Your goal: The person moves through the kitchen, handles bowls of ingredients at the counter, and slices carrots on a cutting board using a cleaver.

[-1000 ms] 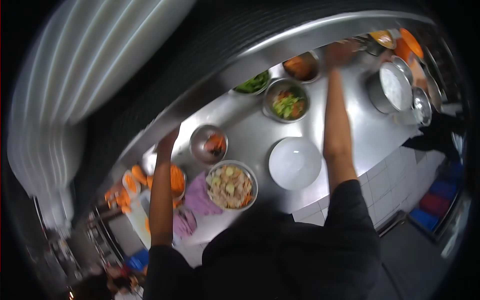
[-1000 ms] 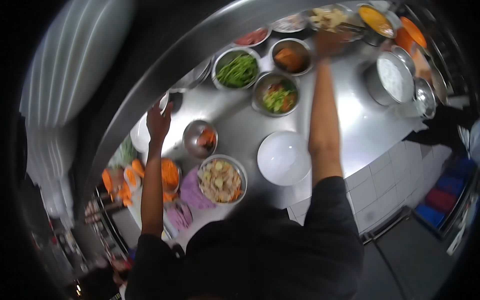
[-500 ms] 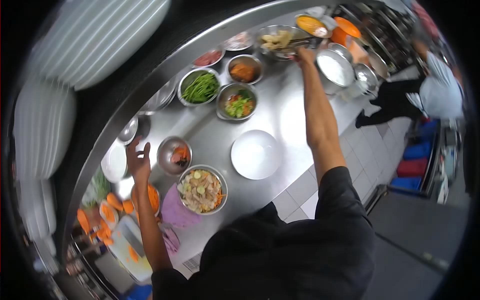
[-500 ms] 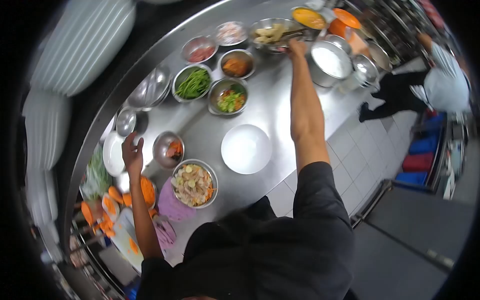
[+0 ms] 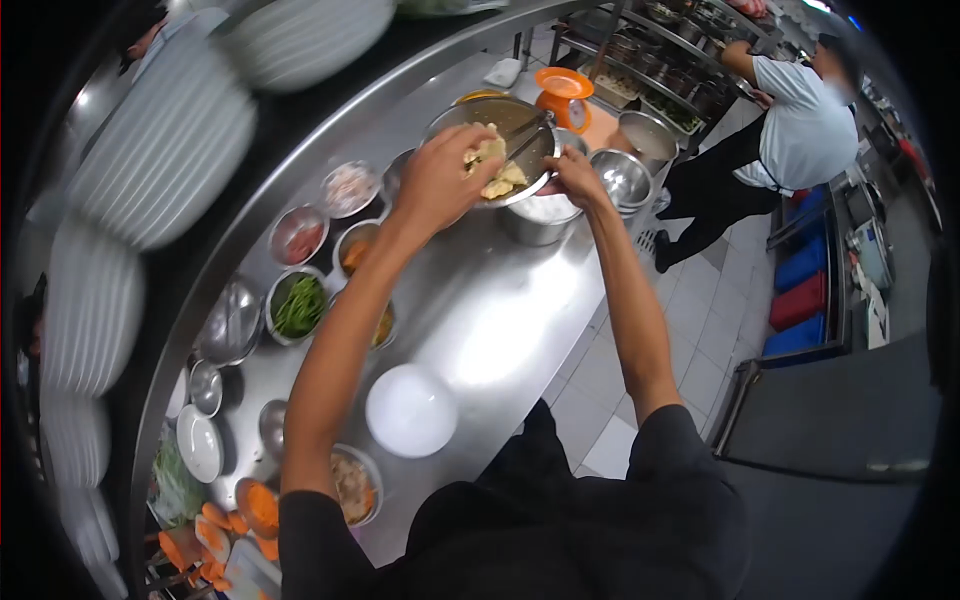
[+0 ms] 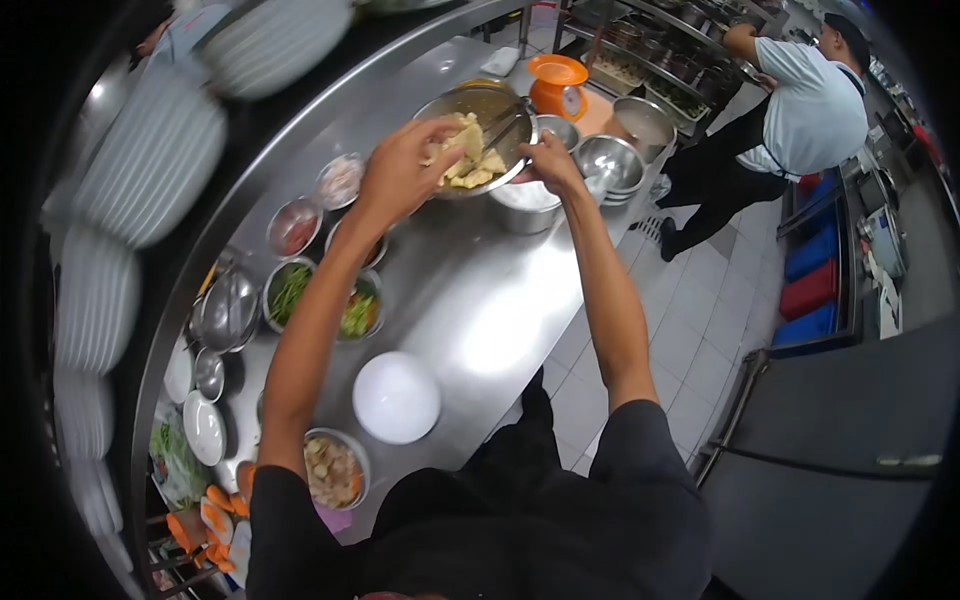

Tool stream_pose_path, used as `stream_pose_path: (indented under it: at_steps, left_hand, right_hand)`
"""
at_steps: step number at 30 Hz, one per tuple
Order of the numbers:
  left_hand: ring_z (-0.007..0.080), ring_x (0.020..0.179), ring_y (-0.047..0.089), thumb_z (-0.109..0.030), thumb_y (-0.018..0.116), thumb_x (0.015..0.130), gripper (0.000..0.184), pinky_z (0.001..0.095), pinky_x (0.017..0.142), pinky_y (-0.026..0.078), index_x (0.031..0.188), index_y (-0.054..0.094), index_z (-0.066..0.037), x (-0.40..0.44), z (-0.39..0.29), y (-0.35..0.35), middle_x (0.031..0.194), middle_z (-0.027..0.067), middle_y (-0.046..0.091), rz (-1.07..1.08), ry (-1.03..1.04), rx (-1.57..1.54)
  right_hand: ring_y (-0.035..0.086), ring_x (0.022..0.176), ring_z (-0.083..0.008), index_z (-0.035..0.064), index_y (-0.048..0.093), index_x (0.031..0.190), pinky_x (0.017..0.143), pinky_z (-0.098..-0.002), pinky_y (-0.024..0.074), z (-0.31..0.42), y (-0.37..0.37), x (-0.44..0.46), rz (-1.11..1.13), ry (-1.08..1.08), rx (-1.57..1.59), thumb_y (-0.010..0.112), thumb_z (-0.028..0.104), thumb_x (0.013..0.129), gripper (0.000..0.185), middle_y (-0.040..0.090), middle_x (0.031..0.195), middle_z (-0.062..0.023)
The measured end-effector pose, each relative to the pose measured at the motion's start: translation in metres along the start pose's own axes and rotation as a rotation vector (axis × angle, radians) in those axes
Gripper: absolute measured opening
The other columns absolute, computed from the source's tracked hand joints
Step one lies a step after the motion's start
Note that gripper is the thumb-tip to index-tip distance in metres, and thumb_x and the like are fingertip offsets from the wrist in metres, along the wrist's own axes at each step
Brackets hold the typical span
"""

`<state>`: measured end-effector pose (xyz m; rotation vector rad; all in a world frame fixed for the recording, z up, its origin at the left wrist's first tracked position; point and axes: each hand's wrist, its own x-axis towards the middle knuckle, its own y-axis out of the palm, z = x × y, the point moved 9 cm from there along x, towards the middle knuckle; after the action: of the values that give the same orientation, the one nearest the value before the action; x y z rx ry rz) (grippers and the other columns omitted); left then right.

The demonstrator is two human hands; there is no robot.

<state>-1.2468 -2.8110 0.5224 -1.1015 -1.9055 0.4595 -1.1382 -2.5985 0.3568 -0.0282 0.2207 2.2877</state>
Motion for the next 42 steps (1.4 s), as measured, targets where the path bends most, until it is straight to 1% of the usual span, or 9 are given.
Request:
stream_pose_path:
  at_steps: [5, 10, 16, 24, 32, 34, 37, 40, 42]
  left_hand:
    - [0.0342, 0.104, 0.064, -0.04, 0.071, 0.084, 0.051, 0.0446, 0.09, 0.05, 0.125, 0.061, -0.012, 0.167, 0.032, 0.184, 0.113, 0.0139, 0.066, 0.038, 0.081, 0.132]
    - [0.034, 0.098, 0.066, -0.038, 0.073, 0.081, 0.046, 0.044, 0.086, 0.052, 0.116, 0.062, -0.01, 0.249, 0.02, 0.255, 0.104, 0.0138, 0.07, 0.254, 0.055, 0.147]
    - [0.0323, 0.086, 0.069, -0.034, 0.074, 0.075, 0.044, 0.0426, 0.077, 0.054, 0.107, 0.061, -0.008, 0.282, 0.047, 0.274, 0.091, 0.0132, 0.071, 0.106, 0.098, 0.076]
    - [0.0229, 0.071, 0.065, -0.027, 0.078, 0.074, 0.042, 0.0338, 0.071, 0.054, 0.103, 0.058, -0.004, 0.218, 0.129, 0.26, 0.081, 0.0094, 0.065, -0.11, -0.194, -0.159]
    - [0.0142, 0.081, 0.065, -0.013, 0.078, 0.081, 0.032, 0.0288, 0.075, 0.053, 0.106, 0.061, -0.002, 0.164, 0.122, 0.196, 0.09, 0.0076, 0.067, -0.382, -0.184, -0.312]
    - [0.0155, 0.09, 0.066, -0.011, 0.078, 0.081, 0.035, 0.0296, 0.082, 0.053, 0.109, 0.06, 0.0, 0.143, 0.125, 0.145, 0.097, 0.01, 0.068, -0.537, -0.234, -0.281]
    - [0.018, 0.093, 0.066, -0.011, 0.078, 0.082, 0.036, 0.0301, 0.084, 0.052, 0.111, 0.06, 0.002, 0.104, 0.129, 0.069, 0.102, 0.0111, 0.068, -0.78, -0.198, -0.389]
    - [0.0181, 0.09, 0.067, -0.01, 0.08, 0.078, 0.033, 0.0323, 0.081, 0.053, 0.105, 0.063, -0.001, 0.07, 0.132, 0.019, 0.1, 0.0104, 0.068, -0.849, -0.135, -0.185]
    - [0.0202, 0.088, 0.067, -0.01, 0.08, 0.076, 0.033, 0.0326, 0.08, 0.052, 0.104, 0.064, -0.003, 0.061, 0.109, 0.011, 0.097, 0.0099, 0.068, -0.752, -0.124, 0.108]
  right_hand:
    - [0.068, 0.062, -0.0218, -0.0026, 0.046, 0.121, 0.046, -0.0329, 0.0612, 0.042, -0.08, 0.03, -0.024, -0.108, -0.124, 0.059, 0.001, 0.086, 0.037, 0.063, 0.095, -0.016]
    - [0.067, 0.059, -0.0212, -0.0015, 0.049, 0.115, 0.043, -0.0317, 0.0577, 0.058, -0.169, 0.083, -0.139, -0.174, -0.307, 0.061, 0.002, 0.083, 0.034, 0.065, 0.092, -0.0151]
    - [0.061, 0.083, -0.0513, 0.0051, 0.047, 0.104, 0.076, -0.0541, 0.0475, 0.085, -0.205, 0.122, -0.268, -0.454, -0.798, 0.057, 0.007, 0.079, 0.027, 0.062, 0.083, -0.0279]
    - [0.061, 0.085, -0.0506, 0.0056, 0.047, 0.104, 0.075, -0.0575, 0.046, 0.083, -0.193, 0.131, -0.158, -0.55, -0.943, 0.055, 0.002, 0.079, 0.027, 0.062, 0.091, -0.0305]
    - [0.068, 0.089, -0.0349, 0.0061, 0.055, 0.103, 0.068, -0.0408, 0.0568, 0.095, -0.192, 0.105, -0.338, -0.916, -1.055, 0.058, -0.002, 0.081, 0.023, 0.056, 0.138, -0.0063]
    - [0.071, 0.082, -0.0301, 0.0065, 0.058, 0.104, 0.065, -0.0365, 0.056, 0.113, -0.181, 0.088, -0.397, -1.069, -0.995, 0.059, -0.001, 0.082, 0.024, 0.063, 0.128, -0.0103]
    - [0.07, 0.079, -0.0294, 0.0003, 0.052, 0.1, 0.057, -0.0342, 0.0489, 0.107, -0.166, 0.099, -0.357, -0.506, -0.575, 0.06, 0.005, 0.084, 0.019, 0.065, 0.103, -0.0231]
    - [0.069, 0.066, -0.0305, -0.0034, 0.052, 0.107, 0.055, -0.0359, 0.05, 0.079, -0.09, 0.117, -0.191, -0.907, -0.569, 0.062, 0.008, 0.084, 0.028, 0.066, 0.099, -0.0225]
    - [0.071, 0.069, -0.0327, -0.0044, 0.052, 0.113, 0.062, -0.0387, 0.0538, 0.035, -0.027, 0.143, -0.039, -0.789, -0.616, 0.064, 0.008, 0.082, 0.035, 0.065, 0.103, -0.0249]
